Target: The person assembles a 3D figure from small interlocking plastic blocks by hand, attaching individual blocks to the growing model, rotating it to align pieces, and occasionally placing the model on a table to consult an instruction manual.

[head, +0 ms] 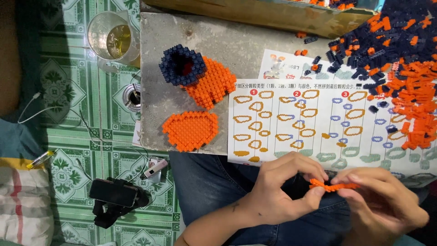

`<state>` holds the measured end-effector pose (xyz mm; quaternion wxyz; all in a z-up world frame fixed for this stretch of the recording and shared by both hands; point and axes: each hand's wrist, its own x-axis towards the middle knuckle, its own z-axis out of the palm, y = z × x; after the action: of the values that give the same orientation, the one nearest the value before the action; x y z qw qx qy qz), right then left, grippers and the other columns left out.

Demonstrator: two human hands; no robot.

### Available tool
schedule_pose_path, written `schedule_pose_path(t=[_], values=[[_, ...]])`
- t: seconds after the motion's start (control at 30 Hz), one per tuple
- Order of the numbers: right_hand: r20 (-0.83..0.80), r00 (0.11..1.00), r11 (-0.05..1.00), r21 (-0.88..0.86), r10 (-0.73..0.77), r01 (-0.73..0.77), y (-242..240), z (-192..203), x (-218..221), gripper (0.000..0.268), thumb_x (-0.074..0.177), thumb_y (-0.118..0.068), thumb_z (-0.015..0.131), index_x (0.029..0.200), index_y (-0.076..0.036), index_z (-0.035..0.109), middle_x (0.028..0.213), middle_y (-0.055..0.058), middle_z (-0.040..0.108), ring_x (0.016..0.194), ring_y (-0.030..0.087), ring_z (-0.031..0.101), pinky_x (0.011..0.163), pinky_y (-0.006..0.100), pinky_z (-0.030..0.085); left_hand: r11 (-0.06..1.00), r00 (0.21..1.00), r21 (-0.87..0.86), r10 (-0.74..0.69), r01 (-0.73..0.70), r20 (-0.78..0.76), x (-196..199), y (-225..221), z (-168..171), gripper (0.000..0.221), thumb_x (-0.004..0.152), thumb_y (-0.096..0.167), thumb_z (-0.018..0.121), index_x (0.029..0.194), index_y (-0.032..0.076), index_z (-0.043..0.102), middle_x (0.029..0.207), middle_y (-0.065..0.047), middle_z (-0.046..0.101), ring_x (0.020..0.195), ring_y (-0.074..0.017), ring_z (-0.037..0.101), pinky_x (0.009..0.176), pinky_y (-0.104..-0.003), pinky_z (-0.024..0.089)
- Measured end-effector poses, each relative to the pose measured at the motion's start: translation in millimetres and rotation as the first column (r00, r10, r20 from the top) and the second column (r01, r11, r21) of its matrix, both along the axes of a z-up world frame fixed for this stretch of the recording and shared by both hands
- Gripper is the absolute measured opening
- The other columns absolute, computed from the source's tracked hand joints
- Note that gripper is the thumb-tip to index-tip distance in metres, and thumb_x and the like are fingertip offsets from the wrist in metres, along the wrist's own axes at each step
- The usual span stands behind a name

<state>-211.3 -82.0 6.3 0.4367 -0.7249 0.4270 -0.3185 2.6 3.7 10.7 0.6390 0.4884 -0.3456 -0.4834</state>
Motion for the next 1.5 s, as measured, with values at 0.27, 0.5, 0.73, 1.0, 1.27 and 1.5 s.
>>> schedule_pose_path(t=[0.27,0.5,0.73,1.0,1.27,1.5], values=[[-0.08,0.988,0.991,-0.009,0.13,-0.131,-19.4,-12.8,-52.5,0.047,0.089,0.003,0.081,0.132,0.005,0.062,0.118,0.022,0.074,0.102,0.028,0.08,0.098,0.037,0.074,0.989,0.99,0.054,-0.137,0.135,0.032,5.8,-1.8,1.6,0.014,0.1,-0.001,0.078,0.114,-0.001,0.078,0.104,-0.01,0.081,0.083,-0.018,0.068,0.081,-0.03,0.058],[-0.254,0.893,0.921,-0.015,0.372,-0.389,-53.0,-10.8,-64.7,0.054,0.088,-0.003,0.079,0.139,0.003,0.06,0.129,0.022,0.075,0.107,0.024,0.085,0.097,0.033,0.076,0.966,0.969,0.073,-0.248,0.248,-0.02,13.2,0.5,3.4,0.019,0.106,0.003,0.075,0.124,-0.001,0.08,0.121,-0.015,0.084,0.087,-0.0198,0.073,0.084,-0.03,0.061],[-0.153,0.961,0.971,-0.025,0.231,-0.237,-41.6,-16.7,-59.3,0.043,0.093,0.004,0.078,0.132,0.005,0.062,0.123,0.022,0.073,0.105,0.026,0.081,0.1,0.036,0.074,0.958,0.961,0.074,-0.277,0.277,-0.006,14.9,-1.5,2.7,0.024,0.107,0.002,0.072,0.129,0.0,0.079,0.126,-0.017,0.084,0.09,-0.0225,0.074,0.083,-0.031,0.059],[-0.01,0.946,0.944,0.052,0.325,-0.324,-47.0,-41.8,-86.2,0.056,0.092,0.004,0.077,0.141,-0.004,0.051,0.126,0.019,0.076,0.116,0.024,0.084,0.107,0.035,0.076,0.991,0.99,0.055,-0.12,0.124,-0.072,3.2,3.3,-6.6,0.024,0.109,-0.003,0.074,0.132,0.0,0.077,0.125,-0.012,0.082,0.099,-0.0189,0.076,0.094,-0.03,0.065],[-0.006,0.998,0.996,0.063,-0.061,0.062,-9.1,-28.5,-18.3,0.033,0.109,0.003,0.072,0.131,0.006,0.048,0.112,0.028,0.071,0.104,0.031,0.076,0.102,0.039,0.069,0.999,0.994,0.025,-0.034,0.037,-0.1,3.6,3.2,-5.0,0.029,0.11,-0.003,0.075,0.139,-0.001,0.071,0.131,-0.015,0.079,0.106,-0.0207,0.076,0.099,-0.031,0.067],[-0.041,0.995,0.986,0.137,-0.089,0.093,-9.9,-38.7,-9.6,0.028,0.111,-0.001,0.07,0.132,0.006,0.053,0.113,0.025,0.07,0.107,0.031,0.076,0.104,0.039,0.068,1.0,1.0,-0.011,-0.012,0.012,-0.021,11.1,-2.9,-6.7,0.029,0.108,-0.007,0.077,0.136,-0.003,0.069,0.128,-0.016,0.076,0.106,-0.026,0.076,0.099,-0.036,0.066]])
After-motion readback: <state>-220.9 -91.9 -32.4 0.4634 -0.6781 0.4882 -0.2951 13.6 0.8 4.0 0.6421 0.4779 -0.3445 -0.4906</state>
